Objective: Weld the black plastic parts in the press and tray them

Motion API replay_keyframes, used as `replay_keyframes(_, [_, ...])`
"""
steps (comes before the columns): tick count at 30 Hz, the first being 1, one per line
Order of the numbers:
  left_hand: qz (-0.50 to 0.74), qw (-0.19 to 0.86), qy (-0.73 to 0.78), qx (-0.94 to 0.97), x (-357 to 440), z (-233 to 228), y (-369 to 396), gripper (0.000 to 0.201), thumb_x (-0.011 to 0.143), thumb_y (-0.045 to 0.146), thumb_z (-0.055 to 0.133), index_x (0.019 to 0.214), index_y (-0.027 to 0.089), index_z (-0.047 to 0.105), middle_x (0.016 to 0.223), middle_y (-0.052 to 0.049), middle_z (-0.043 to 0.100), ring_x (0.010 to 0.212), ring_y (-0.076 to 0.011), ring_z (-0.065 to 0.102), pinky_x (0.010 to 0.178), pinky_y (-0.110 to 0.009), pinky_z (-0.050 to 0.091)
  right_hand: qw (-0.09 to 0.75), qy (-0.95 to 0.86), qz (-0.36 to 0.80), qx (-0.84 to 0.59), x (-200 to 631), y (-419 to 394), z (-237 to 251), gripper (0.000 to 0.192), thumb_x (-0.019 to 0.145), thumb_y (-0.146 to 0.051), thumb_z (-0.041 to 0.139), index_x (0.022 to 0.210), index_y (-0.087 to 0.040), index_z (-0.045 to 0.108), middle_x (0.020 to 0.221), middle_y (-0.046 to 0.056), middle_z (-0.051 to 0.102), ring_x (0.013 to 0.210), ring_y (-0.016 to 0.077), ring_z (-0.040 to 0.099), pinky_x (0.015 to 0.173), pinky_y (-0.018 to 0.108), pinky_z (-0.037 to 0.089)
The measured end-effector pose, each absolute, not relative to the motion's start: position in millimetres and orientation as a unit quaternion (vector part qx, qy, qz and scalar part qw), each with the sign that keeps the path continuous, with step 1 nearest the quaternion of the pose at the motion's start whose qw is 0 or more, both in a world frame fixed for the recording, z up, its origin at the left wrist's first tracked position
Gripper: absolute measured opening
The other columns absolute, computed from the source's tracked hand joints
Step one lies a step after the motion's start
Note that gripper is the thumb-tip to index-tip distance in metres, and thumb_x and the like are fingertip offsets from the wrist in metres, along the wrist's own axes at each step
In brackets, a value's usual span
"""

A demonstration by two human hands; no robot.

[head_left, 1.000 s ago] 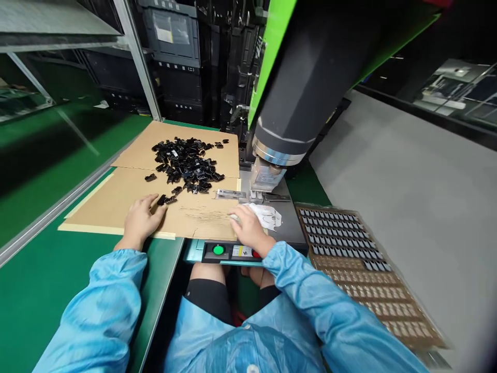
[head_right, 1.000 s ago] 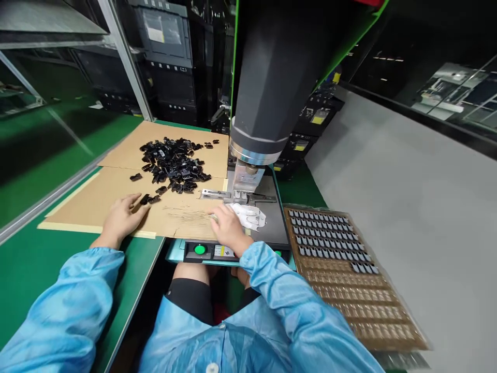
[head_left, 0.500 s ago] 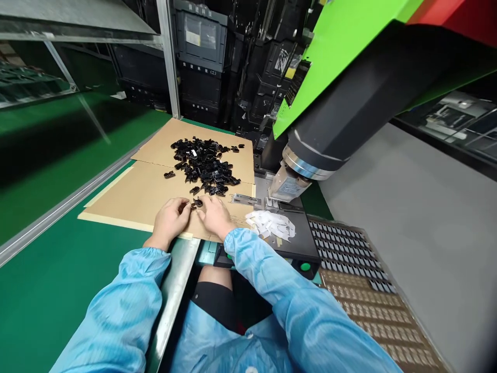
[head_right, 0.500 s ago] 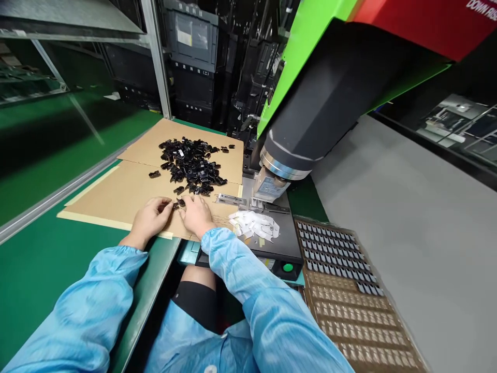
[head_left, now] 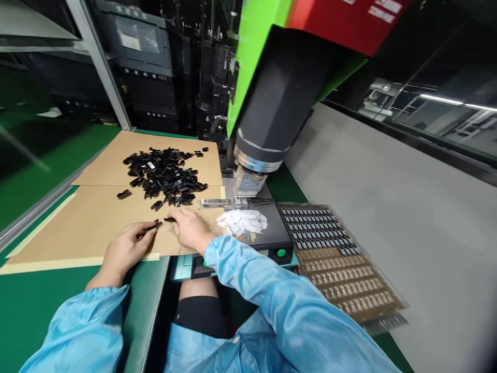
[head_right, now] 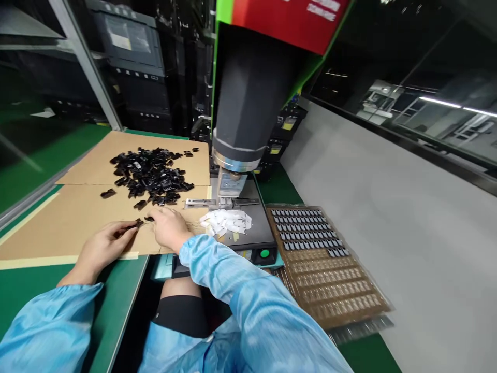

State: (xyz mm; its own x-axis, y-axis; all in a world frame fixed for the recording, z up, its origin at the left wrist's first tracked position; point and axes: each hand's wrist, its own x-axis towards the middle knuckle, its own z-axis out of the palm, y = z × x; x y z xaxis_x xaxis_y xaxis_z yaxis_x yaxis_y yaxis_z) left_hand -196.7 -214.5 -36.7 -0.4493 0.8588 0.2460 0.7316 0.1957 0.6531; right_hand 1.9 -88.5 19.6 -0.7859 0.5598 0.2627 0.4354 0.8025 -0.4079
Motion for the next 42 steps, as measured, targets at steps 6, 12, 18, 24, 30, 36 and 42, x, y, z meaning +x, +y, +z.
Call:
replay_keyframes(6, [0.424,0.128,0.744,0.501,-135.6,-20.2,-196.5,0.046,0.093,0.070,0.065,0.118,0.035,0.081,0.124,-0.002,0.078,0.092,-0.0308,0.075,0.087,-0.053,0.065,0.335,-0.860,0.238,-0.304,159.8,-61.4,25.8,0.027,0.102,-0.018,0.065,0.127,-0.025,0.075,0.121,0.006,0.076,0.112,0.0229,0.069,0.103,0.037,0.056])
replay_keyframes(12, [0.425,0.039,0.642,0.637,-30.8,1.8,-95.3,0.038,0.103,0.057,0.062,0.119,0.028,0.081,0.119,-0.007,0.079,0.113,-0.0288,0.071,0.103,-0.046,0.057,0.352,-0.828,0.149,-0.410,225.5,7.3,14.0,0.030,0.102,-0.015,0.061,0.128,-0.024,0.076,0.124,0.009,0.075,0.113,0.0262,0.068,0.105,0.041,0.055])
replay_keyframes(18, [0.310,-0.025,0.683,0.661,25.6,0.9,-25.3,0.036,0.106,0.047,0.058,0.121,0.025,0.081,0.114,-0.012,0.077,0.107,-0.0332,0.068,0.097,-0.048,0.053,0.257,-0.865,0.049,-0.428,207.4,22.7,9.6,0.028,0.110,-0.030,0.055,0.132,-0.023,0.072,0.122,0.012,0.071,0.115,0.0292,0.060,0.104,0.043,0.048])
replay_keyframes(24, [0.246,-0.056,0.673,0.695,26.9,-5.2,-26.4,0.043,0.107,0.049,0.054,0.134,0.023,0.074,0.122,-0.015,0.071,0.109,-0.0358,0.065,0.098,-0.050,0.052,0.204,-0.877,-0.007,-0.435,202.4,21.9,12.3,0.027,0.109,-0.028,0.053,0.130,-0.023,0.068,0.121,0.015,0.066,0.117,0.0338,0.052,0.100,0.049,0.044])
replay_keyframes(30, [0.295,0.028,0.646,0.704,19.7,0.7,-35.4,0.052,0.103,0.052,0.059,0.145,0.022,0.066,0.130,-0.016,0.066,0.119,-0.0348,0.065,0.106,-0.051,0.054,0.245,-0.873,0.060,-0.417,218.7,16.5,19.1,0.042,0.102,-0.026,0.065,0.144,-0.024,0.063,0.136,0.014,0.064,0.125,0.0333,0.053,0.108,0.050,0.049])
replay_keyframes(36, [0.320,0.073,0.663,0.673,-32.5,-12.5,-116.4,0.076,0.099,0.067,0.062,0.160,0.023,0.051,0.152,-0.015,0.056,0.146,-0.0367,0.052,0.125,-0.055,0.044,0.335,-0.849,0.153,-0.380,326.0,-22.3,2.6,0.055,0.098,-0.024,0.067,0.152,-0.023,0.059,0.146,0.012,0.063,0.138,0.0301,0.053,0.122,0.051,0.045])
replay_keyframes(42, [0.189,0.072,0.645,0.736,-67.4,-48.9,-193.5,0.094,0.091,0.068,0.070,0.169,0.027,0.038,0.170,-0.016,0.040,0.157,-0.0431,0.039,0.128,-0.063,0.037,0.224,-0.884,0.160,-0.379,404.4,-51.8,-29.3,0.083,0.090,-0.023,0.077,0.166,-0.029,0.044,0.165,0.010,0.051,0.157,0.0341,0.039,0.129,0.060,0.035])
